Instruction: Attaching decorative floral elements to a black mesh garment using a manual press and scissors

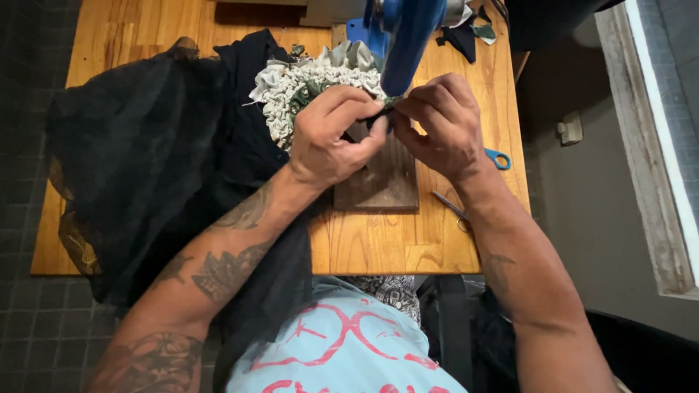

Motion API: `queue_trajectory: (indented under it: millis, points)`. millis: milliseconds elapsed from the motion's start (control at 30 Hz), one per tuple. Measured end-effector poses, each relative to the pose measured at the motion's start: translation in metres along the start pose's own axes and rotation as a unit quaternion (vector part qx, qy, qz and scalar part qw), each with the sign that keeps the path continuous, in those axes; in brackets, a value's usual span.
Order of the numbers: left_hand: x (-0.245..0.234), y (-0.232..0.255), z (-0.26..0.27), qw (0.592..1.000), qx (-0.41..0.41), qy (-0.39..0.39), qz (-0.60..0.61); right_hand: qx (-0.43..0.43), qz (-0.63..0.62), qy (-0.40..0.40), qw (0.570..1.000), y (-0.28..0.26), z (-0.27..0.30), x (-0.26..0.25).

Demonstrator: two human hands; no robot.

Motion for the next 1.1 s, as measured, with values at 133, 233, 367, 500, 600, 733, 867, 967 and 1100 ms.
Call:
queue_trajectory:
  millis: [133, 233, 367, 500, 600, 733, 867, 967, 1100]
  points:
    - [0.004, -0.008, -0.001, 0.999, -0.053, 0.001, -0.003, 0.042, -0.082, 0.034, 0.995, 0.003, -0.003, -0.004]
    - [0.004, -0.015, -0.005, 0.996, -0.086, 0.006, 0.029, 0.06, -0.098, 0.043, 0.992, 0.004, -0.005, -0.003]
    - [0.001, -0.018, 0.001, 0.998, -0.041, 0.032, 0.03, 0.062, -0.121, 0.121, 0.983, 0.008, 0.0, -0.009]
    - [0.005, -0.004, 0.005, 0.994, 0.061, 0.031, -0.082, 0.064, -0.11, 0.124, 0.984, 0.007, -0.002, -0.011]
    - [0.005, 0.002, 0.007, 0.987, 0.102, 0.037, -0.119, 0.065, -0.11, 0.123, 0.984, 0.006, -0.003, -0.011]
    - [0.003, 0.001, 0.009, 0.982, 0.121, 0.039, -0.139, 0.046, -0.086, 0.11, 0.989, -0.001, -0.01, -0.015]
    - [0.005, 0.003, 0.01, 0.979, 0.141, 0.035, -0.144, 0.016, -0.06, 0.092, 0.994, -0.004, -0.007, -0.013]
    - [0.003, 0.005, 0.007, 0.978, 0.149, 0.038, -0.14, 0.021, -0.061, 0.11, 0.992, -0.006, -0.012, -0.013]
    - [0.001, 0.004, 0.008, 0.979, 0.154, 0.033, -0.132, 0.035, -0.081, 0.137, 0.987, -0.004, -0.009, -0.012]
Point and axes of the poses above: each hand's wrist, its own z-axis away from the middle knuckle, its own x-axis out of the palm, y = z × x, the point moved 9 cm from there along -z, towards the middle knuckle, and after that the axes turned 1 degree about -x, right-handed, at the moved point
